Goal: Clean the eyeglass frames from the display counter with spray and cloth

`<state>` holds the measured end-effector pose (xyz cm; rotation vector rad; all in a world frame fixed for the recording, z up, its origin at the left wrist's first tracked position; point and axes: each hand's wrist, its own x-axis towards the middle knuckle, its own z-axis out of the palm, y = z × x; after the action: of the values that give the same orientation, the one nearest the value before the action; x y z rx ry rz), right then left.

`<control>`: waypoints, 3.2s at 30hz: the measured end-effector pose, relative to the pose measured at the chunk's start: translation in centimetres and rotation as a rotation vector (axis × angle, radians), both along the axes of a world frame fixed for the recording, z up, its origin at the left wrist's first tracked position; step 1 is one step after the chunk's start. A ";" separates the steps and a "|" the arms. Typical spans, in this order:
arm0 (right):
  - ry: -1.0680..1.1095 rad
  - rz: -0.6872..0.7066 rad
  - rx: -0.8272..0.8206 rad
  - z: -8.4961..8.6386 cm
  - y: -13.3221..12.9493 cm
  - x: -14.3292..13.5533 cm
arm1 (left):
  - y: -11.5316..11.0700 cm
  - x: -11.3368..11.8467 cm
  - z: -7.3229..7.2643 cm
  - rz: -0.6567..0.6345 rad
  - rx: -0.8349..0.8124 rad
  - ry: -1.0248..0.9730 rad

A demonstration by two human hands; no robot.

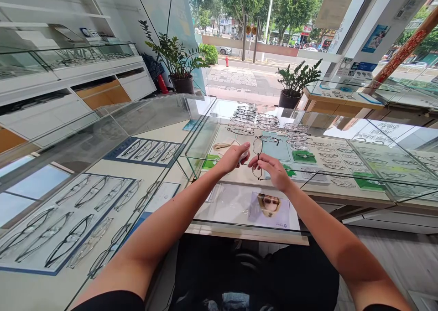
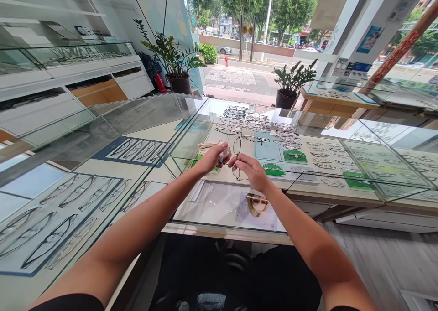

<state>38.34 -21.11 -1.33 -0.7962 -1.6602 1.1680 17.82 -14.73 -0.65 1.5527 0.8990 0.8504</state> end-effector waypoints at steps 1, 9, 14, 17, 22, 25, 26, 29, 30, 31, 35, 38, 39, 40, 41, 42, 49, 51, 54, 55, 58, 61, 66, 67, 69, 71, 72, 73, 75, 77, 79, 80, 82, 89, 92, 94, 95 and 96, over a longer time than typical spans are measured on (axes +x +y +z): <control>0.009 0.016 -0.011 0.1 0.0 0.0 | 0.0 0.0 0.0 -0.005 -0.002 0.008; 0.047 0.062 -0.057 0.3 0.0 -0.2 | -0.6 0.0 0.4 -0.017 0.007 0.003; 0.105 0.046 -0.093 0.1 0.2 0.3 | -1.1 0.1 0.8 -0.010 0.017 -0.007; 0.157 0.001 -0.107 0.2 0.5 0.6 | -1.3 0.2 0.8 -0.032 0.044 0.031; 0.260 -0.066 -0.138 0.4 0.8 0.8 | -1.7 0.3 0.7 -0.126 0.123 0.083; 0.269 -0.082 -0.158 0.4 0.7 0.7 | -2.0 0.3 0.6 -0.191 0.173 0.115; 0.270 -0.078 -0.166 0.4 0.7 0.7 | -2.1 0.3 0.5 -0.198 0.182 0.120; 0.273 -0.063 -0.176 0.3 0.6 0.7 | -2.0 0.2 0.5 -0.164 0.165 0.102; 0.272 -0.059 -0.177 0.3 0.6 0.7 | -1.8 0.1 0.6 -0.142 0.156 0.089; 0.271 -0.057 -0.175 0.4 0.6 0.7 | -1.5 -0.1 0.6 -0.110 0.153 0.070; 0.269 -0.063 -0.167 0.5 0.5 0.7 | 1.2 -1.9 0.7 0.186 0.200 -0.045; 0.263 -0.076 -0.172 0.5 0.6 0.6 | 4.2 -4.3 0.0 0.535 0.297 -0.028; 0.259 -0.079 -0.175 0.4 0.6 0.6 | 5.2 -5.2 -0.4 0.643 0.305 -0.015; 0.255 -0.081 -0.178 0.4 0.6 0.6 | 6.1 -6.1 -0.8 0.744 0.299 -0.007; 0.251 -0.083 -0.181 0.3 0.6 0.6 | 7.0 -6.9 -1.3 0.825 0.274 0.010; 0.246 -0.084 -0.184 0.1 0.7 0.6 | 7.6 -7.6 -1.8 0.898 0.250 0.020; 0.232 -0.090 -0.185 -0.2 0.9 0.9 | 8.7 -9.9 -3.5 0.989 0.281 0.266; 0.225 -0.095 -0.186 -0.1 0.9 0.9 | 8.5 -9.9 -3.5 0.973 0.281 0.307; 0.214 -0.101 -0.188 0.0 0.9 0.8 | 8.1 -9.5 -3.3 0.972 0.285 0.329; 0.215 -0.101 -0.189 0.0 0.9 0.8 | 7.8 -9.3 -3.1 1.009 0.313 0.335; 0.225 -0.091 -0.192 -0.2 0.8 0.9 | 6.6 -8.2 -2.1 1.180 0.499 0.357; 0.232 -0.077 -0.191 -0.4 0.8 1.0 | 5.4 -7.0 -1.0 1.098 0.686 0.381; 0.221 -0.075 -0.182 -0.6 0.8 1.0 | 5.4 -5.4 -1.6 0.575 0.641 0.635; 0.217 -0.077 -0.179 -0.6 0.8 0.9 | 5.5 -5.3 -1.9 0.520 0.608 0.705; 0.208 -0.082 -0.172 -0.4 0.7 0.9 | 5.8 -5.3 -2.5 0.454 0.562 0.810; 0.208 -0.082 -0.164 -0.1 0.5 0.9 | 6.0 -5.5 -2.9 0.418 0.540 0.855; 0.213 -0.079 -0.159 0.2 0.4 0.9 | 6.1 -5.7 -3.0 0.410 0.532 0.858; 0.219 -0.077 -0.154 0.4 0.3 1.0 | 6.1 -5.8 -3.0 0.407 0.524 0.854; 0.233 -0.080 -0.146 1.0 0.0 1.1 | 6.1 -5.9 -3.0 0.415 0.510 0.827; 0.243 -0.092 -0.146 1.6 -0.2 1.1 | 6.2 -5.9 -2.9 0.440 0.494 0.768; 0.245 -0.096 -0.153 2.1 -0.4 1.2 | 6.1 -5.8 -2.7 0.481 0.454 0.677; 0.244 -0.089 -0.156 2.3 -0.5 1.1 | 6.1 -5.7 -2.6 0.506 0.428 0.627; 0.249 -0.059 -0.161 2.5 -0.6 1.2 | 6.0 -5.6 -2.2 0.557 0.380 0.534; 0.281 -0.031 -0.132 3.0 -0.7 1.8 | 5.3 -4.9 -0.1 0.693 0.102 0.142; 0.229 -0.087 -0.049 3.1 -0.5 2.1 | 4.8 -4.3 0.7 0.582 -0.121 -0.134; 0.217 -0.135 -0.013 2.9 -0.2 2.2 | 4.3 -3.9 1.3 0.474 -0.213 -0.274; 0.215 -0.156 -0.002 2.8 0.0 2.2 | 4.0 -3.6 1.5 0.427 -0.241 -0.323; 0.214 -0.173 0.005 2.6 0.2 2.1 | 3.6 -3.4 1.7 0.392 -0.258 -0.362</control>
<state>40.48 -20.92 1.28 -0.7668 -1.3903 1.0870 14.45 -11.09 1.02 0.9718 1.0125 1.1969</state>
